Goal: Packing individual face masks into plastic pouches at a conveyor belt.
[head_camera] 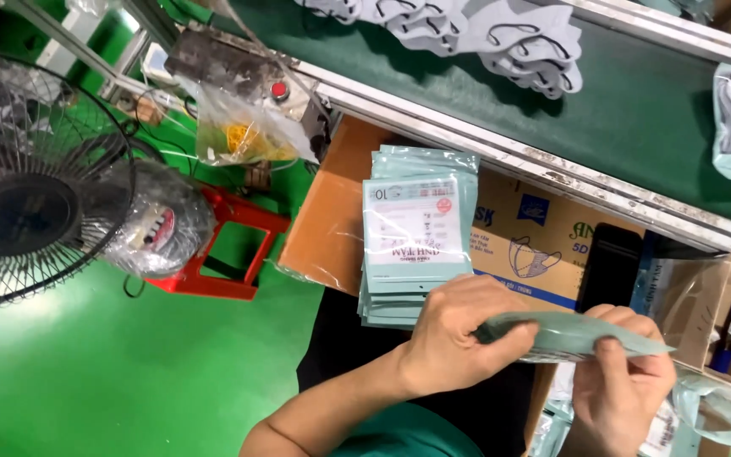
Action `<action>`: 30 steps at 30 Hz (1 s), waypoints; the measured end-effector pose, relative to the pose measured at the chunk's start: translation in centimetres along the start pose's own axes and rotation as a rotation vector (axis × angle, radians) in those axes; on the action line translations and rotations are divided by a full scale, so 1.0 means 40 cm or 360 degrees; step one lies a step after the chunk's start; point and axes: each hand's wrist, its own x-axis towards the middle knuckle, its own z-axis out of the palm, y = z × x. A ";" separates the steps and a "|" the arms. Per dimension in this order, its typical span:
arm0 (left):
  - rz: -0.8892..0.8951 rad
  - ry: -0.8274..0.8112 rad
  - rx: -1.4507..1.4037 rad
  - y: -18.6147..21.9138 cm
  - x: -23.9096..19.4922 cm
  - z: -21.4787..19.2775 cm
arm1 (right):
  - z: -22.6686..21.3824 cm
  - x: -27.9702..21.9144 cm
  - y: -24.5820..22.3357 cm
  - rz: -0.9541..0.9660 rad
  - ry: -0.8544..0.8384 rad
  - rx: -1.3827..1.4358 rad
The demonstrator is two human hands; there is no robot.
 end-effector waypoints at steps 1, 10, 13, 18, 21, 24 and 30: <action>0.0000 -0.0013 0.0006 -0.002 0.001 0.004 | -0.003 -0.004 0.005 -0.0005 0.0010 0.0008; -0.0053 -0.0187 0.0105 -0.046 -0.003 0.045 | -0.028 -0.003 0.044 0.0172 -0.0214 0.0199; -0.0021 -0.0159 0.0352 -0.066 -0.005 0.029 | 0.003 0.060 0.013 -0.0133 0.0060 -0.0626; -0.0370 0.0516 0.0752 -0.108 -0.037 -0.136 | -0.475 0.296 0.056 0.0123 0.1120 0.0334; -0.0264 0.0806 0.0723 -0.243 -0.162 -0.264 | -0.322 0.319 -0.119 -0.1085 0.0492 -0.2237; -0.0622 0.1205 0.0591 -0.358 -0.300 -0.355 | -0.186 0.277 -0.158 -0.1211 0.0638 -0.2332; -0.1476 0.1487 -0.0344 -0.626 -0.480 -0.417 | -0.318 -0.080 0.144 -0.0526 0.0959 -0.2117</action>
